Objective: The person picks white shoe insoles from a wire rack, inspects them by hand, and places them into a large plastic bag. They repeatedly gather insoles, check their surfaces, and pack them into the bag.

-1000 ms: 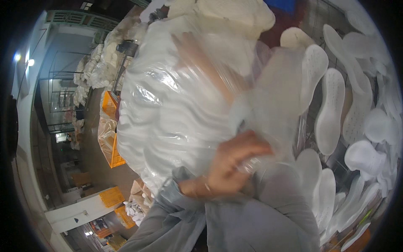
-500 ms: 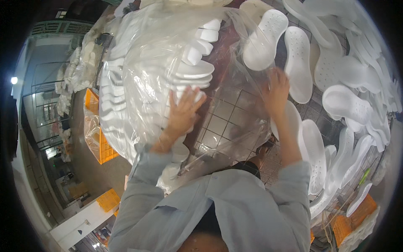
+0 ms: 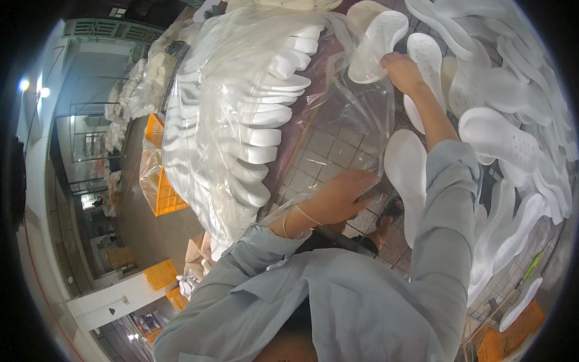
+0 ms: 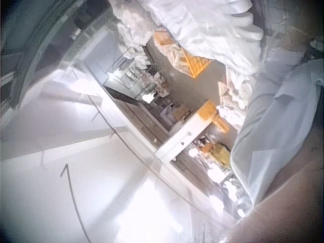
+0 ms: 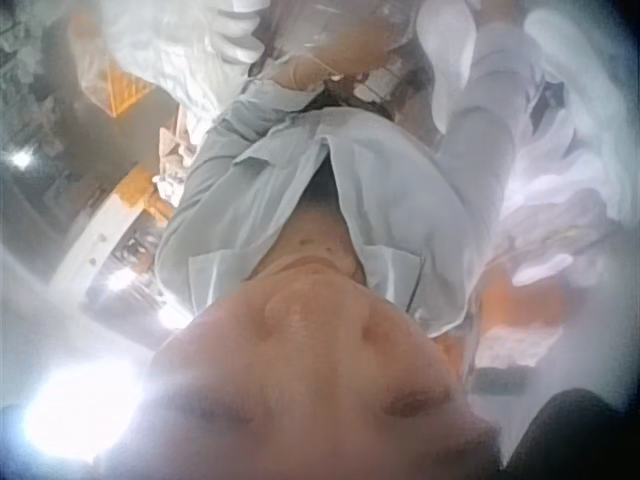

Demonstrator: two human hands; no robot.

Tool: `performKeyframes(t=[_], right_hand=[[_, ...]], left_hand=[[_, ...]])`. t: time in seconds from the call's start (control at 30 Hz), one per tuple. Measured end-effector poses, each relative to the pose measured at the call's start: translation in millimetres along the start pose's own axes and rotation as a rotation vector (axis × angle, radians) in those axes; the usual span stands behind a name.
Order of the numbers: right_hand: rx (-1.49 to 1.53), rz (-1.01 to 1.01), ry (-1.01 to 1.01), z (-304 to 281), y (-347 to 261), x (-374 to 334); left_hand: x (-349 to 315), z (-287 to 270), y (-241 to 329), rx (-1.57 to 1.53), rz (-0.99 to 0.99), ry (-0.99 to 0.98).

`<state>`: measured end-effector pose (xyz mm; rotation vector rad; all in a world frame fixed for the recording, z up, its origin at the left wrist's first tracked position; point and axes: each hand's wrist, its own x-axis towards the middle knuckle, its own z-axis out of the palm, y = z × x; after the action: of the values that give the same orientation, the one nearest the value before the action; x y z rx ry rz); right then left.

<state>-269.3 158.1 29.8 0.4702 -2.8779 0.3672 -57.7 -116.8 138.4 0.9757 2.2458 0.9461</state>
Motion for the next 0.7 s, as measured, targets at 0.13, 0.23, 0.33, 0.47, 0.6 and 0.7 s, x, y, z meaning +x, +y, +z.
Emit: performKeyframes(t=[0.13, 0.23, 0.33, 0.47, 0.6, 0.7], right_hand=[[0.269, 0.695, 0.058, 21.2, -31.3, 1.2], [0.362, 0.916, 0.072, 48.0, -37.5, 5.7], [0.764, 1.033, 0.047, 68.0, -11.2, 17.1], [1.543, 1.285, 0.126, 71.0, 38.7, 40.8], [0.904, 1.229, 0.254, 16.5, 54.2, 61.9], [0.278, 0.781, 0.540, -69.4, 28.0, 40.0]], left_hand=[[-3.2, 15.4, 16.2, -0.059, -0.015, 0.036], [-19.2, 33.0, 13.0, -0.004, -0.057, -0.012], [-39.7, 44.9, 4.9, -0.092, -0.076, -0.051], [-55.4, 46.4, 0.1, -0.172, -0.161, 0.018], [-54.9, 27.4, 8.1, -0.199, -0.200, 0.030], [-46.7, -1.6, 23.3, -0.042, -0.110, 0.131]])
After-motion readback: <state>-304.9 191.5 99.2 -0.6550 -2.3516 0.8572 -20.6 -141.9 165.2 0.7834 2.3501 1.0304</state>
